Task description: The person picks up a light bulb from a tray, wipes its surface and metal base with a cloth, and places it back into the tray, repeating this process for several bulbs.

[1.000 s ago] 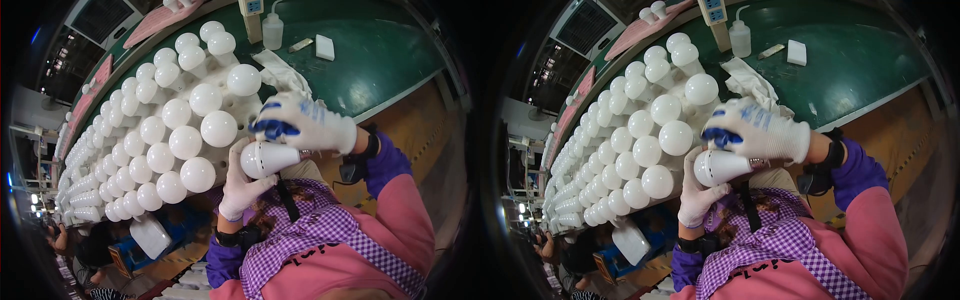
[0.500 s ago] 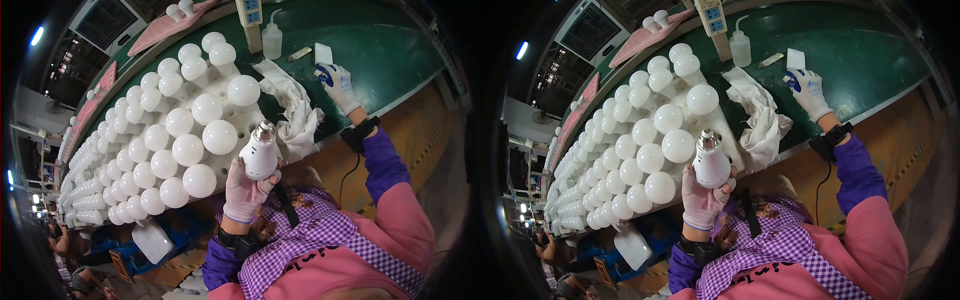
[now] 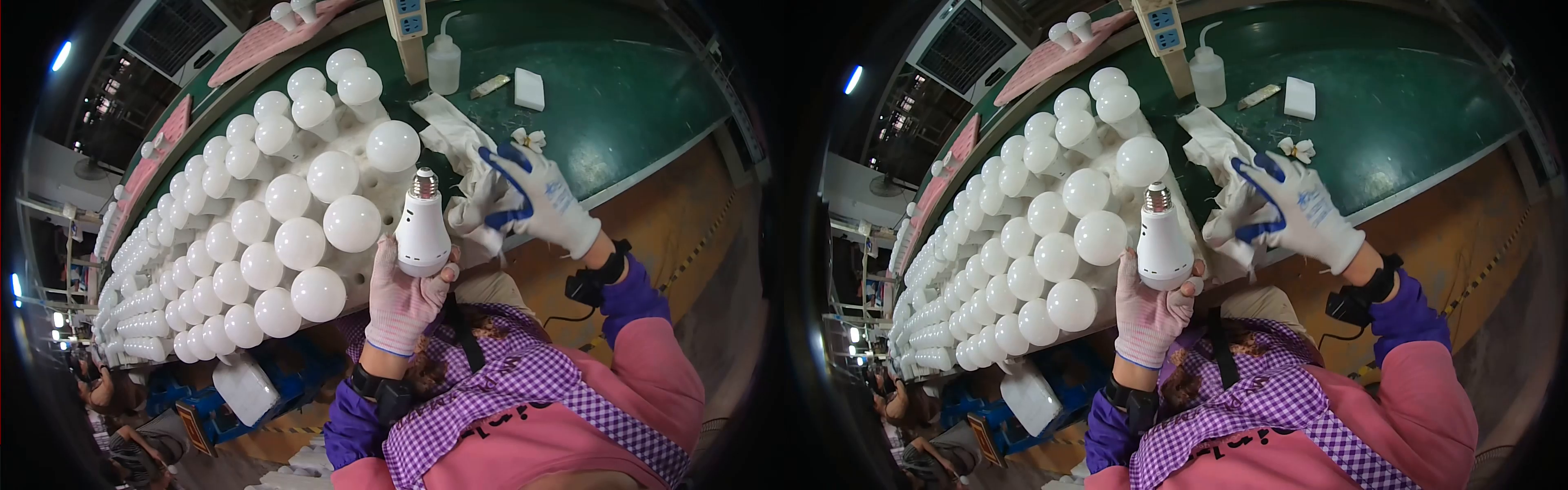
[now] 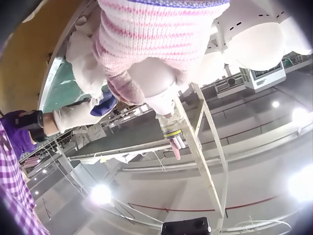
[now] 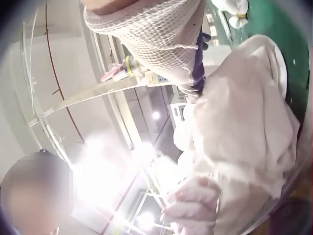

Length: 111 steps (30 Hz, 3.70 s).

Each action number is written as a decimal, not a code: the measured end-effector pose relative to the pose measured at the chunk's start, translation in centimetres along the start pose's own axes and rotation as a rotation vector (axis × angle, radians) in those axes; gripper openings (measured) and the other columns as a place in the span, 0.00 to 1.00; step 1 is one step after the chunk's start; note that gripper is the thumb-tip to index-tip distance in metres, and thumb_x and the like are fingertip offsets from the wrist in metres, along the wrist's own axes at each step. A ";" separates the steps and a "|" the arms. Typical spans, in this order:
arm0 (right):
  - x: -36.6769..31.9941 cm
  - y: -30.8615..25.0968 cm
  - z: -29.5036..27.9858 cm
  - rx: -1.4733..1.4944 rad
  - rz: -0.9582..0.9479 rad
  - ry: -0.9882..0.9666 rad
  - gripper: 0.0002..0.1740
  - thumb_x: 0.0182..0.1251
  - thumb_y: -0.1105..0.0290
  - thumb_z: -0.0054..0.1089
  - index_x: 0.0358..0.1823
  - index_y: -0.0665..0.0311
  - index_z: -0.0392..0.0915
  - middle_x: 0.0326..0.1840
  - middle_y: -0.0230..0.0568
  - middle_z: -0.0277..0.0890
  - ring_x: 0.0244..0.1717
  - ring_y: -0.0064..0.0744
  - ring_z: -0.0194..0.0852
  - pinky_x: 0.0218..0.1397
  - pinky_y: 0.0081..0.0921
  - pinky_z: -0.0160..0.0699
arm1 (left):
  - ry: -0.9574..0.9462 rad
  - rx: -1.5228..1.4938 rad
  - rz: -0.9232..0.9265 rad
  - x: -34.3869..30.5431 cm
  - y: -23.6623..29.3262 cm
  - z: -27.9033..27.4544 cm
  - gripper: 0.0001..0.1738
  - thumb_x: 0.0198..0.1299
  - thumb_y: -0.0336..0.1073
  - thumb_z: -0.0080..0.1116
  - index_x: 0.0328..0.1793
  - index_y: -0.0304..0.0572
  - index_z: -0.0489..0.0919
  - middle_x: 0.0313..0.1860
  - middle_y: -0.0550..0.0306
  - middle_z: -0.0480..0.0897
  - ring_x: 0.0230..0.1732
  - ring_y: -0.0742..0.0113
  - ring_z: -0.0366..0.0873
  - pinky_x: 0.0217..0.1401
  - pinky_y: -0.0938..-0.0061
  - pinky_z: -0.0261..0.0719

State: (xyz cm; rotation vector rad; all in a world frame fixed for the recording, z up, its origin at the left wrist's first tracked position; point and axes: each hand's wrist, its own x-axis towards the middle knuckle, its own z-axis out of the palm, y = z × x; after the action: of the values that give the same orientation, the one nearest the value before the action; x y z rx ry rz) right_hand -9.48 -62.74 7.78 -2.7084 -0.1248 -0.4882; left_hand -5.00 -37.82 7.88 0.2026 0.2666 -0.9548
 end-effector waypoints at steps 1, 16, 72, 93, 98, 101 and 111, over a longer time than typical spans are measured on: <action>-0.3 -0.7 0.3 -0.003 0.034 -0.038 0.51 0.44 0.42 0.72 0.71 0.51 0.64 0.65 0.56 0.63 0.61 0.55 0.65 0.64 0.43 0.62 | 0.090 0.070 0.060 0.1 -0.1 0.2 0.37 0.63 0.64 0.50 0.63 0.39 0.67 0.45 0.29 0.72 0.32 0.51 0.75 0.26 0.74 0.83; 2.8 -3.1 -1.0 1.010 0.179 -0.188 0.29 0.57 0.68 0.70 0.60 0.67 0.75 0.43 0.29 0.76 0.39 0.14 0.69 0.44 0.12 0.69 | 0.014 0.176 -0.101 0.8 -0.3 0.3 0.35 0.70 0.61 0.39 0.65 0.35 0.65 0.48 0.38 0.76 0.37 0.47 0.79 0.31 0.64 0.84; -1.2 1.2 -0.4 0.695 0.452 0.365 0.25 0.53 0.71 0.66 0.54 0.69 0.75 0.53 0.43 0.79 0.54 0.33 0.77 0.60 0.29 0.74 | 0.266 1.899 0.630 -0.5 -1.2 2.3 0.43 0.44 0.40 0.75 0.64 0.33 0.65 0.53 0.43 0.76 0.53 0.53 0.77 0.57 0.64 0.74; 3.0 1.5 -0.7 0.394 0.037 0.153 0.26 0.47 0.73 0.64 0.53 0.64 0.76 0.44 0.46 0.76 0.42 0.48 0.75 0.47 0.32 0.75 | 0.266 2.135 0.808 -0.9 0.3 -0.2 0.44 0.42 0.42 0.77 0.64 0.38 0.65 0.50 0.43 0.77 0.48 0.46 0.78 0.51 0.59 0.77; 2.5 -5.2 -1.4 0.358 -0.322 0.067 0.22 0.49 0.67 0.65 0.49 0.56 0.79 0.46 0.41 0.75 0.44 0.44 0.75 0.54 0.39 0.69 | 0.286 2.149 0.779 -1.0 0.2 0.2 0.45 0.43 0.44 0.76 0.65 0.38 0.64 0.49 0.42 0.78 0.48 0.45 0.79 0.50 0.59 0.77; 1.9 -7.4 -0.8 0.262 -0.429 0.066 0.16 0.54 0.66 0.61 0.46 0.55 0.79 0.45 0.39 0.74 0.47 0.43 0.74 0.52 0.42 0.68 | 0.293 2.143 0.760 -0.9 0.4 -0.3 0.45 0.43 0.45 0.76 0.65 0.39 0.64 0.50 0.41 0.78 0.48 0.44 0.79 0.50 0.58 0.77; 1.6 -8.8 0.6 0.005 -0.504 0.121 0.15 0.51 0.67 0.61 0.43 0.52 0.78 0.45 0.34 0.72 0.48 0.36 0.71 0.52 0.39 0.65 | 0.243 2.145 0.809 -0.8 0.6 -0.5 0.46 0.43 0.46 0.75 0.66 0.39 0.64 0.51 0.42 0.78 0.49 0.43 0.79 0.49 0.58 0.78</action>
State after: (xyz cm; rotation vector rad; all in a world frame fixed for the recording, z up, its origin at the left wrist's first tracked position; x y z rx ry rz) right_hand -9.14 -54.37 10.97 -2.6201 -0.7832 -0.7872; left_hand -4.97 -36.71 7.70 2.1893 -0.7154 -0.0114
